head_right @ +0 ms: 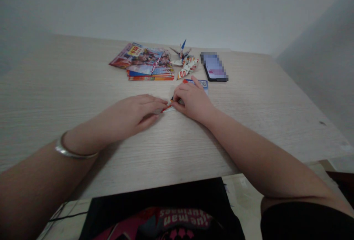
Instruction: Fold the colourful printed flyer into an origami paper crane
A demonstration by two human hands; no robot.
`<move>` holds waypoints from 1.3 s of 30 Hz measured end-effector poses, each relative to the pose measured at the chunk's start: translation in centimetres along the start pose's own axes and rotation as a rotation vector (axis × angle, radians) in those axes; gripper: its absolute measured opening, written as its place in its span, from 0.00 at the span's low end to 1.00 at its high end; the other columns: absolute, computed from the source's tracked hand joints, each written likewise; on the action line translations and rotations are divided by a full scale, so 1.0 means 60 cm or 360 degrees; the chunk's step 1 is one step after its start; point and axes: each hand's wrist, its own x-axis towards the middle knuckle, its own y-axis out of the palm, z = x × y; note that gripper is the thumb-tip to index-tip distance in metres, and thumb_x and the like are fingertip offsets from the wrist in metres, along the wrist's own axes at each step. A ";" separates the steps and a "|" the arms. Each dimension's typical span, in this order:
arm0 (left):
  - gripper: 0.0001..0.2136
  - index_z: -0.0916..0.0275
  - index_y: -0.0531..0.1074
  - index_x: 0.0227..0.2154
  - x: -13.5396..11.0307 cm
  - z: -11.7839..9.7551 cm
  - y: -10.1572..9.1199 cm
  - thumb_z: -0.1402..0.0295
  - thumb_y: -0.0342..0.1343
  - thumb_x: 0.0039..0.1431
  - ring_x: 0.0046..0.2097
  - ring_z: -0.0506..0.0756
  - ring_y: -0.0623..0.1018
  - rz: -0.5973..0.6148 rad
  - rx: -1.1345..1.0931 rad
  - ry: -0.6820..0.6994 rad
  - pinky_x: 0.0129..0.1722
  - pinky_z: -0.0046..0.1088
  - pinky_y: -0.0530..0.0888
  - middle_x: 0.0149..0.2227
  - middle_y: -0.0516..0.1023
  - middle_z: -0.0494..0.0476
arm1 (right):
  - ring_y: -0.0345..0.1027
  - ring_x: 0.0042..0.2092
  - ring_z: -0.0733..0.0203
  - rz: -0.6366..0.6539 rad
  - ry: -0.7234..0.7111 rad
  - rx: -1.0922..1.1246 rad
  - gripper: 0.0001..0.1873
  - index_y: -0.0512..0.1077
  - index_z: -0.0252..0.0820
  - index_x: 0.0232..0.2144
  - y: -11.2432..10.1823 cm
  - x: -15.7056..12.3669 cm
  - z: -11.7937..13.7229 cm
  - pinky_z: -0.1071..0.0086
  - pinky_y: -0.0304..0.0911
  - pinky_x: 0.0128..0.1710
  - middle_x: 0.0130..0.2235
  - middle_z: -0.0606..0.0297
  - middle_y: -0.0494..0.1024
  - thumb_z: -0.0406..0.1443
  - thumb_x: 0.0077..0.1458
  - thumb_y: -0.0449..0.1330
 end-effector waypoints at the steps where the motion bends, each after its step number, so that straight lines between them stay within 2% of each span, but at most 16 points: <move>1: 0.16 0.64 0.74 0.54 0.001 0.001 0.003 0.68 0.48 0.70 0.56 0.58 0.77 0.0000 -0.0002 0.0047 0.61 0.39 0.69 0.55 0.79 0.60 | 0.72 0.46 0.54 0.0002 -0.0006 -0.0003 0.06 0.71 0.45 0.28 0.000 0.000 0.000 0.46 0.43 0.67 0.39 0.65 0.80 0.36 0.58 0.60; 4: 0.16 0.63 0.76 0.53 0.002 0.004 0.007 0.67 0.48 0.71 0.57 0.58 0.76 -0.0012 -0.0003 0.0107 0.63 0.41 0.66 0.55 0.79 0.59 | 0.72 0.46 0.55 0.0006 -0.0027 0.0004 0.05 0.71 0.45 0.29 -0.001 0.000 0.000 0.46 0.43 0.67 0.39 0.65 0.80 0.36 0.58 0.60; 10: 0.17 0.66 0.75 0.55 0.000 0.003 0.004 0.66 0.50 0.69 0.58 0.58 0.75 0.0037 -0.0128 0.0013 0.63 0.39 0.68 0.56 0.78 0.63 | 0.71 0.46 0.55 0.0039 -0.0101 0.0064 0.04 0.72 0.44 0.30 -0.006 0.001 -0.006 0.46 0.43 0.67 0.40 0.63 0.80 0.35 0.59 0.59; 16: 0.18 0.65 0.72 0.58 0.001 -0.002 -0.003 0.66 0.50 0.69 0.59 0.59 0.74 0.0099 -0.0092 -0.0003 0.63 0.40 0.67 0.59 0.75 0.63 | 0.71 0.46 0.56 0.0074 -0.0191 0.0165 0.06 0.73 0.45 0.30 -0.007 0.005 -0.018 0.46 0.44 0.67 0.41 0.63 0.79 0.35 0.59 0.58; 22: 0.19 0.63 0.69 0.60 0.002 -0.004 -0.001 0.65 0.50 0.69 0.60 0.60 0.73 0.0109 0.0022 0.0048 0.63 0.39 0.67 0.61 0.74 0.62 | 0.71 0.46 0.56 0.0083 -0.0140 0.0142 0.06 0.73 0.45 0.29 -0.010 0.007 -0.014 0.46 0.45 0.66 0.40 0.63 0.79 0.35 0.58 0.59; 29: 0.17 0.64 0.72 0.57 0.001 -0.009 0.003 0.65 0.49 0.70 0.59 0.61 0.74 0.0099 0.0148 0.0100 0.62 0.40 0.69 0.60 0.75 0.62 | 0.72 0.46 0.56 0.0015 -0.0055 0.0113 0.05 0.72 0.45 0.29 -0.007 0.005 -0.005 0.48 0.42 0.67 0.40 0.64 0.80 0.35 0.58 0.60; 34: 0.20 0.65 0.68 0.61 -0.001 -0.010 0.001 0.65 0.50 0.70 0.59 0.61 0.74 0.0101 0.0151 0.0079 0.61 0.39 0.70 0.60 0.74 0.64 | 0.72 0.46 0.56 0.0025 -0.0063 0.0140 0.04 0.72 0.45 0.29 -0.004 0.006 -0.007 0.48 0.43 0.67 0.41 0.64 0.80 0.35 0.57 0.61; 39: 0.17 0.64 0.72 0.57 0.000 -0.011 -0.001 0.64 0.51 0.70 0.58 0.61 0.75 0.0123 0.0164 0.0080 0.60 0.41 0.70 0.59 0.75 0.62 | 0.71 0.46 0.56 0.0022 -0.0059 0.0114 0.04 0.73 0.45 0.29 -0.002 0.006 -0.004 0.48 0.44 0.66 0.41 0.64 0.80 0.35 0.57 0.61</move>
